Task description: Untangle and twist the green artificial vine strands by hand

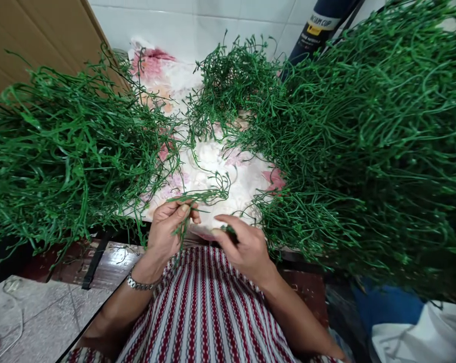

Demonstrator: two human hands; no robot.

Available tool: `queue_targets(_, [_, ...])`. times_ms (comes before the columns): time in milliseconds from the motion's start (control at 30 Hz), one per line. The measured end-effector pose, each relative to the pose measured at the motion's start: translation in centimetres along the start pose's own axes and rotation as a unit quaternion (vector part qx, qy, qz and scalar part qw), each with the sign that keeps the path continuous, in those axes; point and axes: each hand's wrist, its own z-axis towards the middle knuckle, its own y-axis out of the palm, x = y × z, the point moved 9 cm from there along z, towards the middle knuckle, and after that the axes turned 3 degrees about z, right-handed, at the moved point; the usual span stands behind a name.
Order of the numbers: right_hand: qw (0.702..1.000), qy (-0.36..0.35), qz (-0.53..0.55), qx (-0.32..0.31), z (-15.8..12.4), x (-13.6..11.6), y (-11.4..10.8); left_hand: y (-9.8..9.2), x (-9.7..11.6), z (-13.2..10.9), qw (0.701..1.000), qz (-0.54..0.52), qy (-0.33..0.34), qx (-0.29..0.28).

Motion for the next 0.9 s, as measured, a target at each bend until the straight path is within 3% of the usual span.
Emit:
queue_targets(133, [0.989, 0.085, -0.006, 0.12, 0.4, 2.4, -3.2, 1.3, 0.8, -0.7, 0.992, -0.094, -0.05, -0.067])
queue_targets(367, [0.952, 0.092, 0.072, 0.283, 0.2, 3.3, -6.6, 2.7, 0.1, -1.3, 0.982, -0.11, -0.086, -0.125])
queue_targets(433, [0.955, 0.095, 0.053, 0.275, 0.4, 3.3, -7.1, 3.1, -0.4, -1.4, 0.978, -0.114, -0.1, -0.143])
queue_targets(567, [0.978, 0.072, 0.006, 0.193, 1.4, 2.7, -6.6, 3.7, -0.8, -1.5, 0.974, -0.118, -0.096, -0.17])
queue_targets(633, [0.978, 0.055, -0.01, 0.199, 1.4, 2.4, -6.9, 3.7, -1.0, -1.5, 0.975, -0.112, -0.093, -0.17])
queue_targets(800, [0.974, 0.01, -0.059, 0.217, 1.0, 1.0, -8.3, 1.9, -1.7, -0.9, 0.993, 0.005, -0.096, -0.075])
queue_targets(900, [0.973, -0.005, -0.094, 0.209, 0.6, 0.3, -9.4, 0.3, -0.6, -0.2, 0.998, 0.068, -0.007, -0.015])
